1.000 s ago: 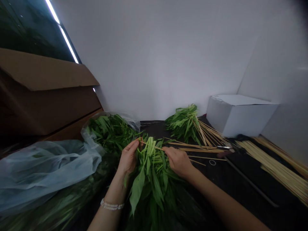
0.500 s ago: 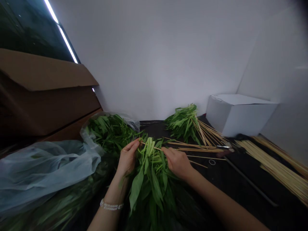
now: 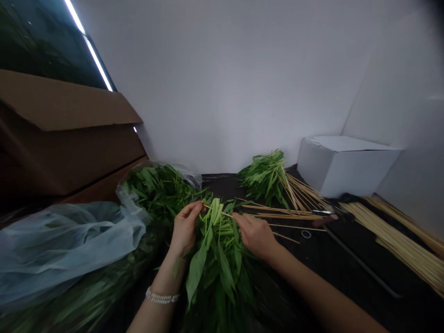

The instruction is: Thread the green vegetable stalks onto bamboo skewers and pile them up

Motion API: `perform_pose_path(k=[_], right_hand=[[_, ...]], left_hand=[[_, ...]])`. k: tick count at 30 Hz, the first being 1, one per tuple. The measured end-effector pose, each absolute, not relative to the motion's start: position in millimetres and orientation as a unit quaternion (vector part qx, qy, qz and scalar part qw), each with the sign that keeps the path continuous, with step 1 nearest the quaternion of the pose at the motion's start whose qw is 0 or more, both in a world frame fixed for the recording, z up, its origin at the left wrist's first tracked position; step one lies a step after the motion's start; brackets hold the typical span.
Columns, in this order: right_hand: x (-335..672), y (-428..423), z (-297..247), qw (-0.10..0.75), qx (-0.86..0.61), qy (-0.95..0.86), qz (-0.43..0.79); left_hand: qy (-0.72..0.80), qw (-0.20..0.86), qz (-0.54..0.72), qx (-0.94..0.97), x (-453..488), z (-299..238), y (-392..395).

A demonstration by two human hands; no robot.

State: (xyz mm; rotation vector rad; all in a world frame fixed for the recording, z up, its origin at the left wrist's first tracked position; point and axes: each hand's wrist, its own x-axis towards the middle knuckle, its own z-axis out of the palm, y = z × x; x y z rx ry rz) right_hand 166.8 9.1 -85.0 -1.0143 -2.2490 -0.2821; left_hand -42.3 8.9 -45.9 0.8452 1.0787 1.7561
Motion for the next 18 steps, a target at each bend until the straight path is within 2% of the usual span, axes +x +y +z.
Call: perform_pose_path(k=[3,18], right_hand=[[166.1,8.6,-85.2,0.32,-0.389,-0.857,-0.106],[164.2,7.1,-83.8,0.305,-0.402,-0.858,-0.093]], left_hand=[[0.444,0.423,0.713,0.34,-42.1,-49.0,9.7],[0.422,0.47,0.718,0.292,-36.5,-41.3,6.2]])
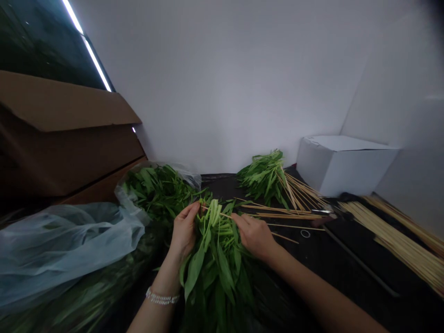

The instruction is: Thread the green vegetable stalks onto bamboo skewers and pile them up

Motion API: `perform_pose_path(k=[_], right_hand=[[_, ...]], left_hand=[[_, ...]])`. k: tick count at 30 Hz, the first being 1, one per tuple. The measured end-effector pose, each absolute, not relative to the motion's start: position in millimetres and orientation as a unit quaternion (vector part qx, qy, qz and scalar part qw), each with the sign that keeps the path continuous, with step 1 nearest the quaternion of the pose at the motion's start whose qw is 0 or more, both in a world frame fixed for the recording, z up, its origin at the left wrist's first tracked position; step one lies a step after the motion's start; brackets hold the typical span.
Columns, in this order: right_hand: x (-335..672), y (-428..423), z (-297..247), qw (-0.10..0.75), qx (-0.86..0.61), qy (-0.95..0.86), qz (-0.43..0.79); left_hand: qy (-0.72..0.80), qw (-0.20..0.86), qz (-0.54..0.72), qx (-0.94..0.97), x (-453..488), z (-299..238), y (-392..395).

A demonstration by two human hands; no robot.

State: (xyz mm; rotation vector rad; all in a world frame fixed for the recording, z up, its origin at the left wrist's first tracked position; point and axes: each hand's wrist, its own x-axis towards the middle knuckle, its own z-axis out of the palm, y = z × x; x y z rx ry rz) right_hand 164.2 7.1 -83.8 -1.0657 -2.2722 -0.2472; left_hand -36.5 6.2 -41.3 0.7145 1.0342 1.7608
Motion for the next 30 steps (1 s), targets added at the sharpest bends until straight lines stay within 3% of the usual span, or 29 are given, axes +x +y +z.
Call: perform_pose_path(k=[30], right_hand=[[157,2,-90,0.32,-0.431,-0.84,-0.076]], left_hand=[[0.423,0.469,0.729,0.265,-33,-48,9]])
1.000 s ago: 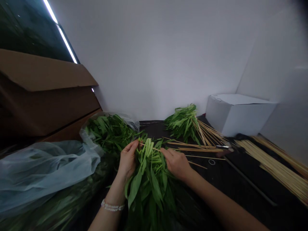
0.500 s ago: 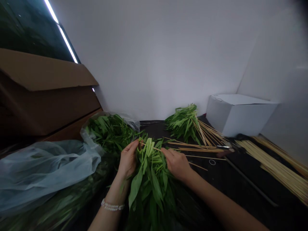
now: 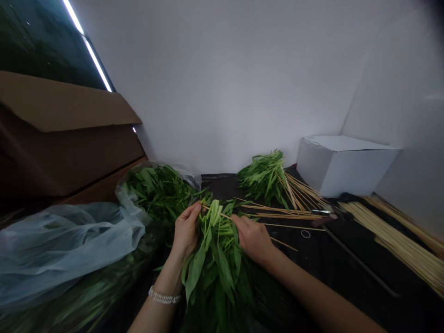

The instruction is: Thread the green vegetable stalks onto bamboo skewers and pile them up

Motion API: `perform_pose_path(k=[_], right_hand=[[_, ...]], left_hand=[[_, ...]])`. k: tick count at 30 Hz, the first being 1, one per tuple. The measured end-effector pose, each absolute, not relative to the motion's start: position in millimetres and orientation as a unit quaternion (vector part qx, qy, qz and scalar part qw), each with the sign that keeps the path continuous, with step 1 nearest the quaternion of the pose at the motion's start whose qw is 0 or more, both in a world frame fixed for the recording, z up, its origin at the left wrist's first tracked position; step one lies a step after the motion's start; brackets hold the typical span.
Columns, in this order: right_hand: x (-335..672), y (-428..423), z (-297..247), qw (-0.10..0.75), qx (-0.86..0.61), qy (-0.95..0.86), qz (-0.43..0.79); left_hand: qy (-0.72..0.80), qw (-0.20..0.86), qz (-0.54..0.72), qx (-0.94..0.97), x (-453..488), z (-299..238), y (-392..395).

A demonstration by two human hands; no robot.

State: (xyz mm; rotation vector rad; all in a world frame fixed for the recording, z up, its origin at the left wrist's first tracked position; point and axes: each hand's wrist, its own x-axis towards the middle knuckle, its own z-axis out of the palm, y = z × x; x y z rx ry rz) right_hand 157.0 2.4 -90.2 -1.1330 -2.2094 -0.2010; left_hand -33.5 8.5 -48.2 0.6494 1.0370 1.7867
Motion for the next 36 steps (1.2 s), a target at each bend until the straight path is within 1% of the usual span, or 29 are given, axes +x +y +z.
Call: perform_pose_path(k=[21,28,36], right_hand=[[157,3,-93,0.318,-0.426,-0.844,-0.078],[156,5,-97,0.323,-0.425,-0.842,-0.074],[155,4,-97,0.323,-0.417,-0.846,-0.077]], left_hand=[[0.424,0.532,0.675,0.285,-35,-49,8],[0.439,0.519,0.67,0.299,-36,-49,8],[0.454,0.529,0.655,0.291,-33,-57,10]])
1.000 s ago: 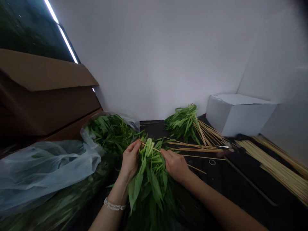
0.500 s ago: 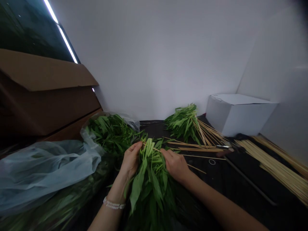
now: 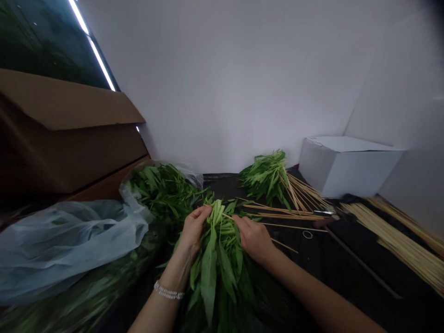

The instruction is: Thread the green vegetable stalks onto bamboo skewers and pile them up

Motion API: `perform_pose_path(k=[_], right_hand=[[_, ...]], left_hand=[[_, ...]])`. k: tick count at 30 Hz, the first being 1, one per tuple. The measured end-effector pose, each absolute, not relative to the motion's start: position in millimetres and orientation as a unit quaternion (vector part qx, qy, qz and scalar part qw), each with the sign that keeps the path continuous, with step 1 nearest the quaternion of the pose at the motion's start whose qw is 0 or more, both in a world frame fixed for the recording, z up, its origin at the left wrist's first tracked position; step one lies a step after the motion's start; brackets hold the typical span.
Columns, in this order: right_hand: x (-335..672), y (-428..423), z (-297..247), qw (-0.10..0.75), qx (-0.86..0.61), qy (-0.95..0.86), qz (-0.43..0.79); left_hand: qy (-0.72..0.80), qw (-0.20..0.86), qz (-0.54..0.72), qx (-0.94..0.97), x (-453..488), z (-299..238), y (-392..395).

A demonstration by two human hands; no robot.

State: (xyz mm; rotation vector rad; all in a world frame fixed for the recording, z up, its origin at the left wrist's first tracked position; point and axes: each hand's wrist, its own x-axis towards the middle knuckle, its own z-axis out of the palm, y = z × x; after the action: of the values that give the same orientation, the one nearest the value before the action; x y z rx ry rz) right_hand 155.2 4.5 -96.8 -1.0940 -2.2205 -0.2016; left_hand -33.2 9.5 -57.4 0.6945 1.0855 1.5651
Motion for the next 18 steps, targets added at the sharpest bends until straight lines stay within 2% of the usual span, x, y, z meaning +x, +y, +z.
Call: perform_pose_path(k=[5,12,18], right_hand=[[156.1,3.3,-92.9,0.314,-0.415,-0.848,-0.095],[155.1,3.5,-98.3,0.319,-0.391,-0.853,-0.136],[157.3,5.5,-98.3,0.34,-0.349,-0.849,-0.205]], left_hand=[[0.441,0.523,0.652,0.326,-34.4,-53.8,7.1],[0.48,0.533,0.559,0.416,-38.8,-49.0,4.0],[0.474,0.513,0.563,0.442,-39.1,-53.0,5.0]])
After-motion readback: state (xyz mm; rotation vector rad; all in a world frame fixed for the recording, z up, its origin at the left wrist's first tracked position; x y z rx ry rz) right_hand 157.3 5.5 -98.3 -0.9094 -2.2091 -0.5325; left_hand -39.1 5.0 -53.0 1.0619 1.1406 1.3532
